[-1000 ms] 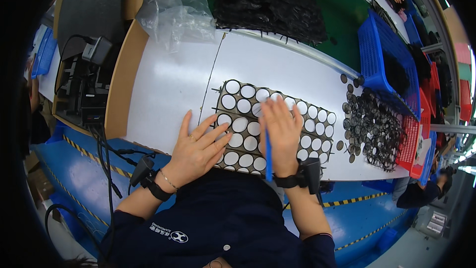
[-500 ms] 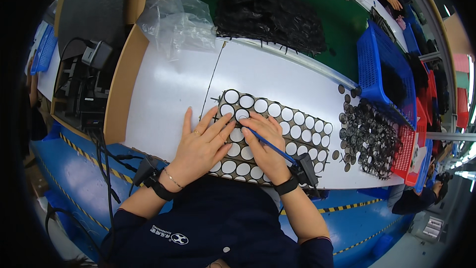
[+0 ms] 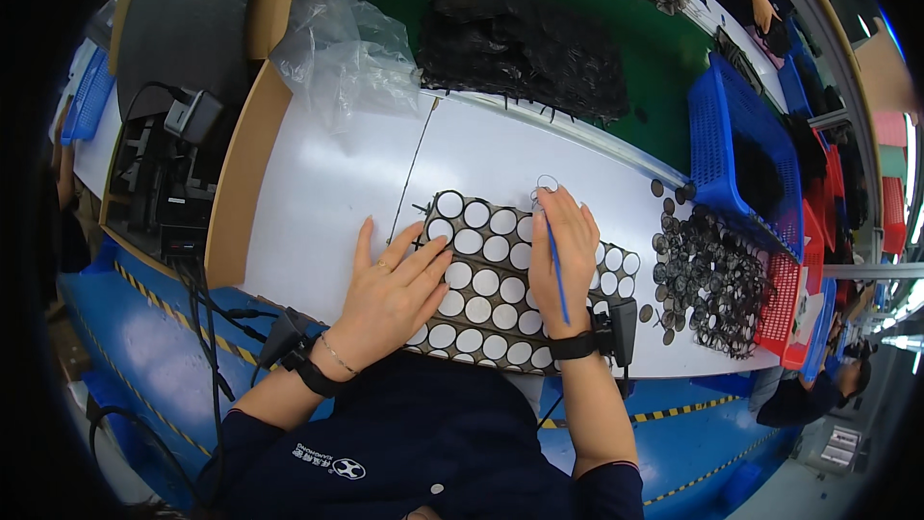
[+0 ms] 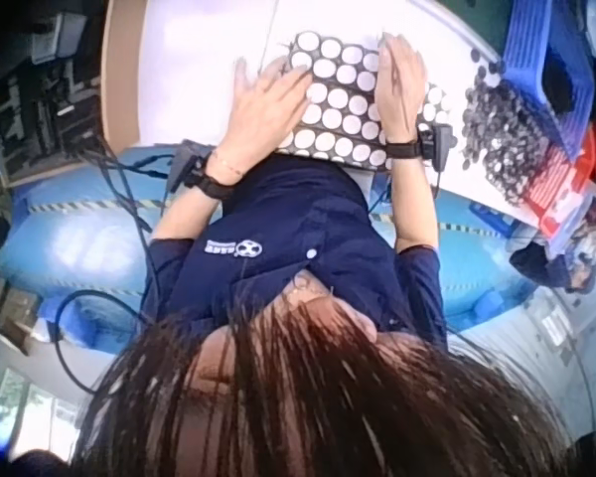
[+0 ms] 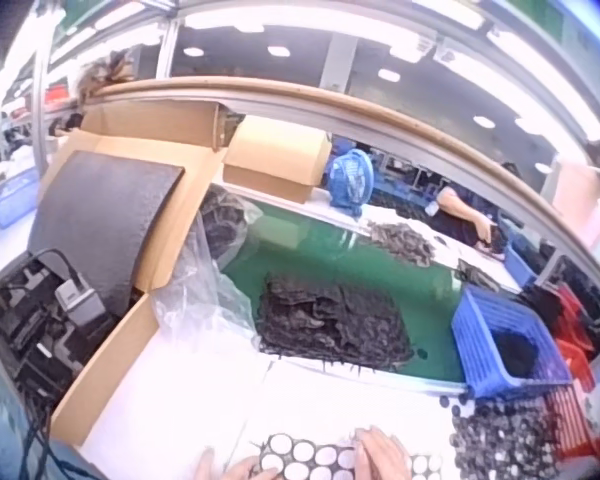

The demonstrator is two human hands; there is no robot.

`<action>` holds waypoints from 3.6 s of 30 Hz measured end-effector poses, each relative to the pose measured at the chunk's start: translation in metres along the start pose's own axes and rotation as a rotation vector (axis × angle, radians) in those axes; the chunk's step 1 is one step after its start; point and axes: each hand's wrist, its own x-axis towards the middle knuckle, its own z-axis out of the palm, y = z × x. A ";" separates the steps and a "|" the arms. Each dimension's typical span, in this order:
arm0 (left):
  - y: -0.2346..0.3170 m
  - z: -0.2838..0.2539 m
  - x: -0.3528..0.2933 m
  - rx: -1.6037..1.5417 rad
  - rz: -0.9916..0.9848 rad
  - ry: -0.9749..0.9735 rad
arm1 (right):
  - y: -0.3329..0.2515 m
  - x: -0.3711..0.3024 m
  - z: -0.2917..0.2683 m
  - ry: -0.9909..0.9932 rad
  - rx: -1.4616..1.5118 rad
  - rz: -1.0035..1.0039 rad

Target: The recorder is assembling small circular plastic components into a tray and using a tool for precise positioning or marking.

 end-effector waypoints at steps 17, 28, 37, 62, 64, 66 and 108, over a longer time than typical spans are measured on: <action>-0.005 0.011 0.021 0.021 0.002 0.034 | -0.022 -0.007 0.010 -0.313 0.477 0.262; -0.005 0.009 0.020 0.008 -0.007 0.001 | -0.026 -0.008 0.010 -0.303 0.452 0.269; -0.005 0.009 0.020 0.007 -0.009 -0.009 | -0.024 -0.014 0.015 -0.276 0.327 0.096; -0.027 -0.002 0.007 0.072 -0.036 -0.022 | -0.032 0.007 0.031 -0.349 0.490 0.192; -0.026 -0.003 0.007 0.073 -0.034 -0.025 | -0.032 0.008 0.030 -0.359 0.488 0.200; -0.025 -0.004 0.008 0.073 -0.032 -0.027 | -0.033 0.008 0.030 -0.369 0.492 0.214; -0.020 -0.010 -0.018 0.034 -0.023 -0.049 | -0.054 -0.024 0.024 -0.324 0.420 0.131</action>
